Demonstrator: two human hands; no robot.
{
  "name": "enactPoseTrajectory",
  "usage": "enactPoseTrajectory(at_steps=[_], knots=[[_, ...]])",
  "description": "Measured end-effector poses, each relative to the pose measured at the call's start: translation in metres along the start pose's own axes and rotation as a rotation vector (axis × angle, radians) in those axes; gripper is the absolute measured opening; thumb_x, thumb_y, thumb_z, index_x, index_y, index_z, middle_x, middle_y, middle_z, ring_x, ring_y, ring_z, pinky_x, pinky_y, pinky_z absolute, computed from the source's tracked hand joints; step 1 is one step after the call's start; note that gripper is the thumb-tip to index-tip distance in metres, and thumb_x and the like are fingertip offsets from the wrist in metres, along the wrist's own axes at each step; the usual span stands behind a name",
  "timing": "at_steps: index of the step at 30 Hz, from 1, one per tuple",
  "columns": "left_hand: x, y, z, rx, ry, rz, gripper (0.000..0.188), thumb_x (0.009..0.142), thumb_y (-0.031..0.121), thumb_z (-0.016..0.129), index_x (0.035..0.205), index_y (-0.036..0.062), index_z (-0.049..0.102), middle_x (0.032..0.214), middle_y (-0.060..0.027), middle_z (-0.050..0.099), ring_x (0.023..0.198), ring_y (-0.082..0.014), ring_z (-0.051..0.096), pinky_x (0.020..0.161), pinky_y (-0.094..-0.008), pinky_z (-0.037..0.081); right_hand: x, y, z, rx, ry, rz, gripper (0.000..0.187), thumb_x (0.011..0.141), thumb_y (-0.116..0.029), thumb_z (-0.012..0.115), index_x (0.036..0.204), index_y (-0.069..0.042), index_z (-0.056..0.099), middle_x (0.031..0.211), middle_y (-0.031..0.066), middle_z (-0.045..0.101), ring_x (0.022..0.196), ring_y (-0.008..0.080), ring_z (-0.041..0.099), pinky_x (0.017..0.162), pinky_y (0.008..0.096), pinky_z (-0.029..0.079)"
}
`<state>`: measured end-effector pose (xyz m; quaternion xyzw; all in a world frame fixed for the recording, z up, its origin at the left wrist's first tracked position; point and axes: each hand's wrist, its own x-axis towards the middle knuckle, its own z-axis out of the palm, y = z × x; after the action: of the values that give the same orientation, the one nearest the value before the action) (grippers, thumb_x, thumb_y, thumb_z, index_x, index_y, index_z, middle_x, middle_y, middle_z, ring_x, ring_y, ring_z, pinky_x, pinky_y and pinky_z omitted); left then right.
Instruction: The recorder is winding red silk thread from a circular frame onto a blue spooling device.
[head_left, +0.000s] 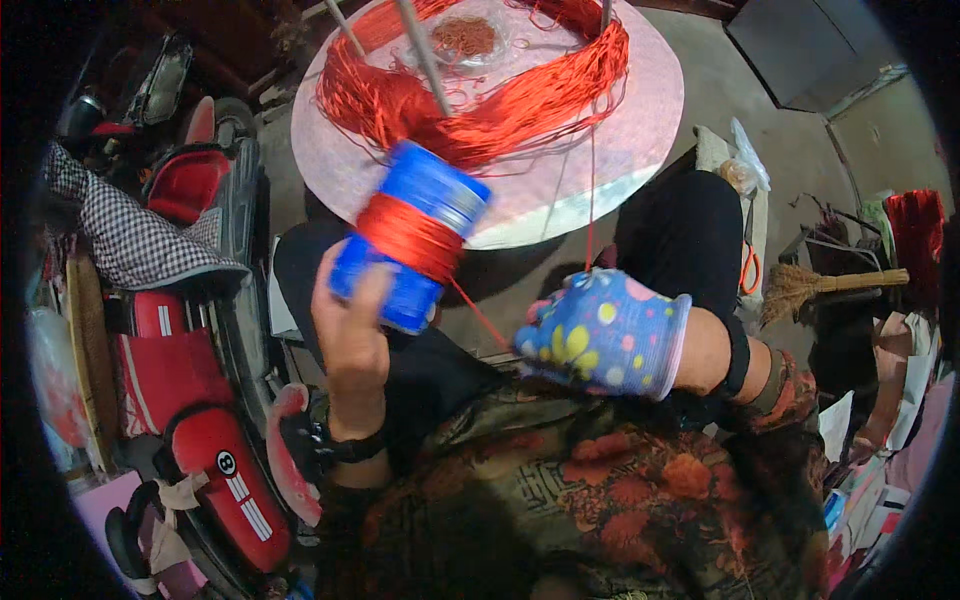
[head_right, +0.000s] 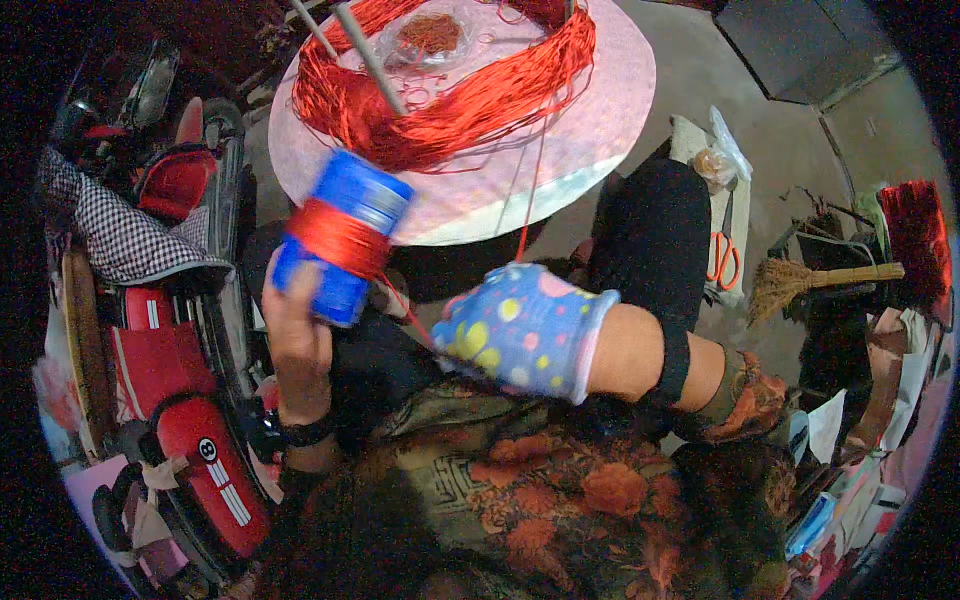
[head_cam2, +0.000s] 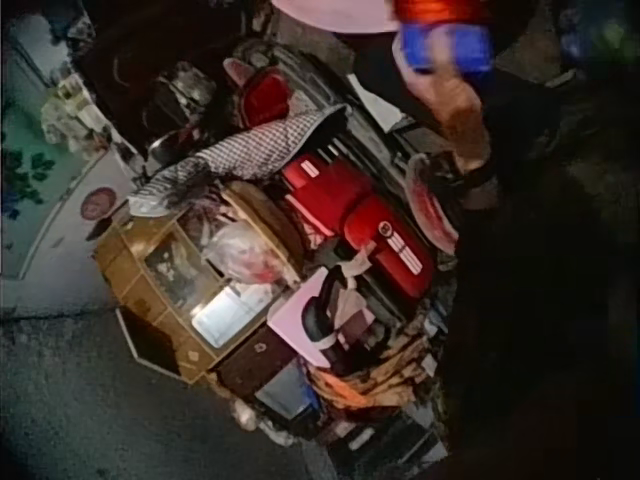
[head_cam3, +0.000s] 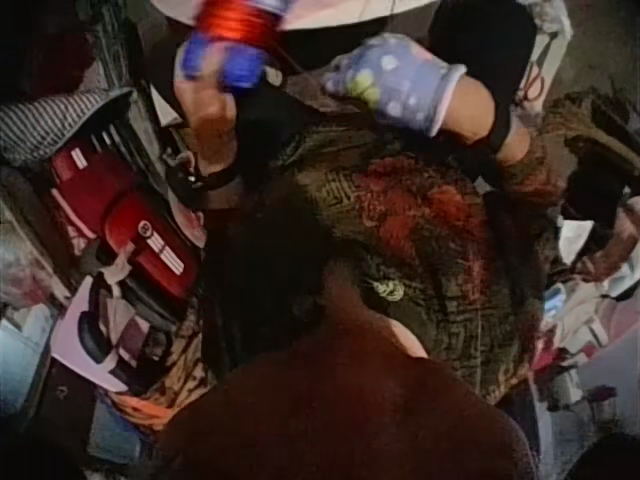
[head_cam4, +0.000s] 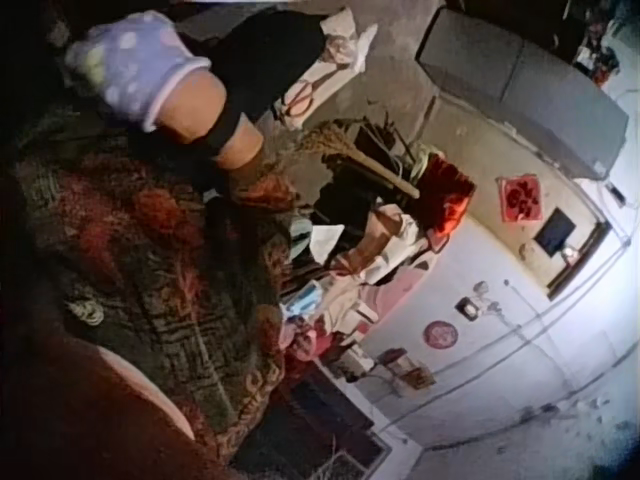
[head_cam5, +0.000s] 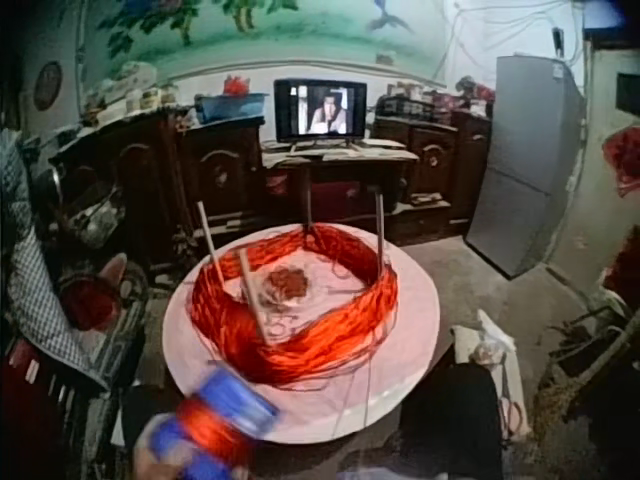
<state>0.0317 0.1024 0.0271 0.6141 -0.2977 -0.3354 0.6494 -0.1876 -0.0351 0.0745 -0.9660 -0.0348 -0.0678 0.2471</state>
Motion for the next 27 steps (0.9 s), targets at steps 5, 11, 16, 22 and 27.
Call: enactPoseTrajectory(at_steps=[5, 11, 16, 22, 27], knots=[[-0.006, 0.012, -0.006, 0.379, -0.653, -0.267, 0.049, 0.067, 0.018, 0.082, 0.108, 0.0038, 0.058, 0.094, -0.0037, 0.06, 0.082, -0.0104, 0.056, 0.073, -0.0281, 0.048, 0.027, 0.034, -0.01, 0.365, 0.108, -0.119, 0.011, 0.082, -0.021, 0.067, 0.083, -0.01, 0.067, 0.072, 0.0097, 0.064, 0.066, 0.027, 0.064, 0.061, 0.0353, 0.05], [-0.019, 0.027, -0.029, -0.422, -0.509, -0.079, 0.046, 0.074, 0.033, 0.075, 0.105, 0.0028, 0.058, 0.096, -0.0087, 0.063, 0.082, -0.0179, 0.063, 0.068, -0.0345, 0.055, 0.005, 0.088, -0.01, 0.504, 0.152, 0.362, 0.022, 0.087, -0.024, 0.067, 0.097, -0.004, 0.065, 0.089, 0.009, 0.068, 0.078, 0.0186, 0.065, 0.071, 0.0323, 0.052], [-0.01, 0.033, -0.019, -0.493, 0.14, -0.057, 0.064, 0.086, 0.039, 0.065, 0.136, 0.0082, 0.039, 0.12, -0.0103, 0.053, 0.103, -0.023, 0.058, 0.083, -0.0359, 0.051, -0.009, 0.058, 0.021, 0.27, -0.049, 0.128, 0.014, 0.09, -0.021, 0.058, 0.092, -0.011, 0.066, 0.083, 0.0139, 0.066, 0.079, 0.0324, 0.065, 0.069, 0.0384, 0.053], [-0.007, 0.021, -0.014, 0.365, -0.529, -0.311, 0.049, 0.068, 0.011, 0.08, 0.111, 0.0022, 0.057, 0.095, -0.0024, 0.059, 0.086, -0.0103, 0.057, 0.079, -0.0282, 0.049, 0.02, 0.032, -0.008, 0.439, 0.089, -0.204, 0.012, 0.085, -0.019, 0.063, 0.088, -0.008, 0.067, 0.074, 0.0119, 0.066, 0.07, 0.0277, 0.066, 0.062, 0.0351, 0.052], [-0.007, 0.013, -0.035, 0.054, -0.99, 0.013, 0.065, 0.068, 0.029, 0.083, 0.121, 0.0048, 0.053, 0.115, -0.0103, 0.059, 0.106, -0.0208, 0.058, 0.092, -0.0341, 0.047, 0.009, 0.083, 0.001, 0.758, 0.073, 0.248, 0.017, 0.083, -0.015, 0.072, 0.094, -0.002, 0.069, 0.089, 0.0076, 0.069, 0.086, 0.0156, 0.065, 0.077, 0.03, 0.052]])
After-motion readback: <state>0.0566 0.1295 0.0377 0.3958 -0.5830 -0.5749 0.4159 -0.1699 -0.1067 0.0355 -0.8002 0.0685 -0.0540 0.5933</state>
